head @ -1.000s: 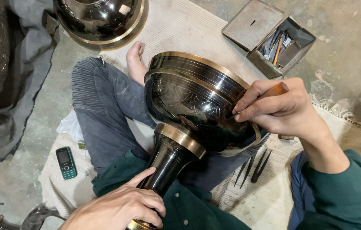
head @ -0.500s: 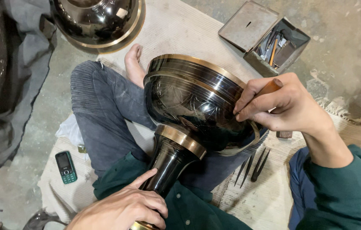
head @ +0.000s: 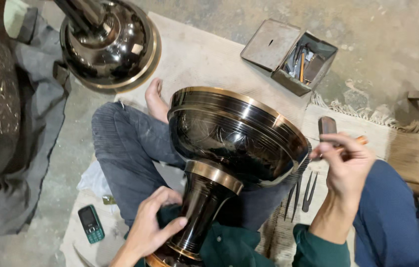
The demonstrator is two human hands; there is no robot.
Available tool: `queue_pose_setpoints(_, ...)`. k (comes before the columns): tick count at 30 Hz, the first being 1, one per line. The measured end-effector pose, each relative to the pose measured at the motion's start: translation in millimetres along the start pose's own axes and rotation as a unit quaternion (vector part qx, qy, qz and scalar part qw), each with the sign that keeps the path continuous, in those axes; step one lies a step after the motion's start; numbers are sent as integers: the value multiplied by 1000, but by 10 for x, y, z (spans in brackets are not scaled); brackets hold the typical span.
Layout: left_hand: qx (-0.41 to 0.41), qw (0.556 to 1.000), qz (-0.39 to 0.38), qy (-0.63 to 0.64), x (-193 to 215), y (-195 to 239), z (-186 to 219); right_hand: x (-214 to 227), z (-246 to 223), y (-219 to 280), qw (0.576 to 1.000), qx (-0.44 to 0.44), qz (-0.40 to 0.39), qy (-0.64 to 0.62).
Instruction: The person sits on the floor and uses a small hand tool to engrave floral patterns onto the surface of a polished metal lamp base. They hold the lamp steady with one hand while carefully carving the design with the other.
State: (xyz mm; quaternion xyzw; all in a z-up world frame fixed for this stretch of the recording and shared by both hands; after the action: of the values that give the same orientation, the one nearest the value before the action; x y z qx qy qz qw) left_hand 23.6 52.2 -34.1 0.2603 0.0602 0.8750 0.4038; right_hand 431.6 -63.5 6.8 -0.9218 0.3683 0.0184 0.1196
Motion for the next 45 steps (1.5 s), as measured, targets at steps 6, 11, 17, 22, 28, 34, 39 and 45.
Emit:
queue_pose_setpoints(6, 83, 952, -236, 175, -305, -135, -370, 247, 503, 275, 986, -85, -38, 135)
queue_pose_setpoints(11, 42, 954, -239, 176, -303, -199, -164, 313, 750, 200, 985, -153, 6, 77)
queue_pose_setpoints(17, 33, 938, -221, 263, -356, -182, -10, -26, 411, -179, 977, -122, 0, 175)
queue_pose_setpoints(22, 68, 886, -207, 408, -751, -148, 152, -618, -101, -616, 956, -75, -63, 276)
queue_pose_setpoints(28, 79, 852, -212, 472, -952, -114, 166, -917, -360, -409, 973, -30, 40, 227)
queue_pose_setpoints(34, 117, 853, -229, 454, -901, -134, 66, -1300, -350, 376, 956, 106, 254, 105)
queue_pose_setpoints(39, 123, 847, -234, 462, -902, -162, 52, -1705, -291, 521, 944, 133, 258, 154)
queue_pose_setpoints(45, 125, 862, -231, 433, -907, -183, 0, -1812, -307, 508, 931, 128, 285, 188)
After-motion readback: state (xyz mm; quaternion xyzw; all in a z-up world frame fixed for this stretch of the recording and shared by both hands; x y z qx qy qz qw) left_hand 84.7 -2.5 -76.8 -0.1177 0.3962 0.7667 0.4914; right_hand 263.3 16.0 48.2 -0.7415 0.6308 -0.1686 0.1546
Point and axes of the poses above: each hand's wrist, its own y-axis away from the middle knuckle, its own x-axis out of the back of the hand, z = x × y, the point moved 3 cm from there along -y, towards the middle knuckle, and after that the axes turned 5 degrees about -y, right-handed, at the moved point
